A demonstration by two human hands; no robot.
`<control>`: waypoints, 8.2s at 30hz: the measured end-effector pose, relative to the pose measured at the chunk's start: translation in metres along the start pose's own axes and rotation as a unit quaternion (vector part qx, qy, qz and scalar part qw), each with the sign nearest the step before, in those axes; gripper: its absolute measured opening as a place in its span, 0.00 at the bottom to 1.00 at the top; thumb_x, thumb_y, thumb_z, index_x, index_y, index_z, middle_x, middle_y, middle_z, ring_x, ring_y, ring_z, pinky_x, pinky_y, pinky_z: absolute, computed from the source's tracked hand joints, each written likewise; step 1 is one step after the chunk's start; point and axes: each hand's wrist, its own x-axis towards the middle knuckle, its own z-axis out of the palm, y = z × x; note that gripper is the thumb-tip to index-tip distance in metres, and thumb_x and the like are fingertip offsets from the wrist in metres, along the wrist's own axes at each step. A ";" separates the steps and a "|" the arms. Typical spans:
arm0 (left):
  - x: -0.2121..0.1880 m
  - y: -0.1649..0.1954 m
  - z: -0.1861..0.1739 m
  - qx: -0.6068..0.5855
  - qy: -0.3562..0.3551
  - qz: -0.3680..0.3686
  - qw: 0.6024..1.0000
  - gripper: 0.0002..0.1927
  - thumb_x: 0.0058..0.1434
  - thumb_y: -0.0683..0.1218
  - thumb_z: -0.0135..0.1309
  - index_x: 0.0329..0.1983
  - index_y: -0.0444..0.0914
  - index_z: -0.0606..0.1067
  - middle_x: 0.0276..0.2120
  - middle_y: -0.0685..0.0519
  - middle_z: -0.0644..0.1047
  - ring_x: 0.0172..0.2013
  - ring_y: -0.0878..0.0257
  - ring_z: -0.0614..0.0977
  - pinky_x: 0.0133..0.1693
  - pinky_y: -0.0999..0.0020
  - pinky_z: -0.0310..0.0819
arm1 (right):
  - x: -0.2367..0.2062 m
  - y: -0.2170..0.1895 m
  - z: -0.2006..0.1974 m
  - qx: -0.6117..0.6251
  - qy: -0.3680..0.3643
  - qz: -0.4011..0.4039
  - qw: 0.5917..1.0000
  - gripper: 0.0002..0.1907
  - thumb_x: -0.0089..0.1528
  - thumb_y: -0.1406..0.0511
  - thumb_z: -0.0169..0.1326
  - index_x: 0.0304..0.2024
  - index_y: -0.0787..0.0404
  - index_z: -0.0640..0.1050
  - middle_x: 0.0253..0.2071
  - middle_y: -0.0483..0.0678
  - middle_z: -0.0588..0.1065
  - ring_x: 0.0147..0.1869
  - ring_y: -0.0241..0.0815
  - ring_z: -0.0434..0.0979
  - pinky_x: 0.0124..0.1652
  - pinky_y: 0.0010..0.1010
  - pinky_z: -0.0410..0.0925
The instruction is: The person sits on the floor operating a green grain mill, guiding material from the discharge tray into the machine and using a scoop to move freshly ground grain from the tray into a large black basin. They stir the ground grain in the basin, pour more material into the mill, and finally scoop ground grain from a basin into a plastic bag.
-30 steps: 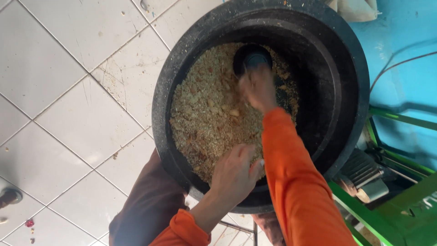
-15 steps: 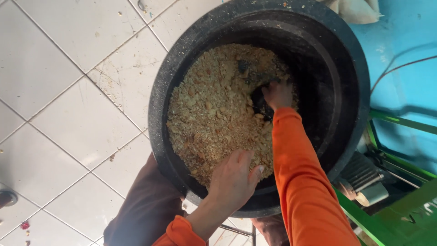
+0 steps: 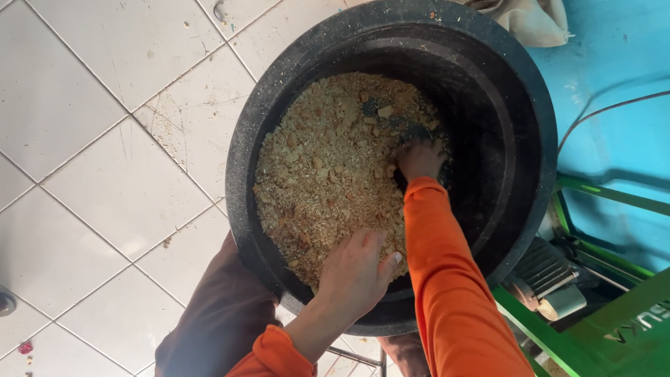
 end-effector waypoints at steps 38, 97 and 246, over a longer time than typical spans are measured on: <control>0.007 0.001 0.004 -0.058 0.107 0.039 0.992 0.23 0.66 0.53 0.54 0.57 0.33 0.73 0.51 0.41 0.77 0.49 0.43 0.80 0.49 0.52 0.75 | 0.017 -0.103 -0.032 0.369 0.325 -0.091 0.866 0.47 0.63 0.76 0.55 0.79 0.45 0.51 0.76 0.64 0.52 0.75 0.68 0.58 0.69 0.52 0.63; 0.007 0.013 0.004 -0.053 0.139 0.043 0.988 0.22 0.67 0.54 0.54 0.58 0.37 0.73 0.54 0.43 0.76 0.51 0.45 0.81 0.49 0.53 0.75 | -0.043 0.066 -0.037 0.144 0.253 -0.324 0.900 0.50 0.50 0.62 0.71 0.72 0.61 0.62 0.63 0.71 0.60 0.65 0.73 0.61 0.60 0.58 0.60; -0.123 0.112 0.026 0.040 0.257 0.286 0.922 0.45 0.68 0.71 0.25 0.79 0.39 0.46 0.78 0.40 0.47 0.76 0.43 0.46 0.68 0.30 0.34 | -0.407 0.104 -0.063 0.907 0.018 -0.192 0.374 0.45 0.64 0.34 0.35 0.74 0.50 0.59 0.72 0.48 0.64 0.73 0.52 0.67 0.62 0.55 0.68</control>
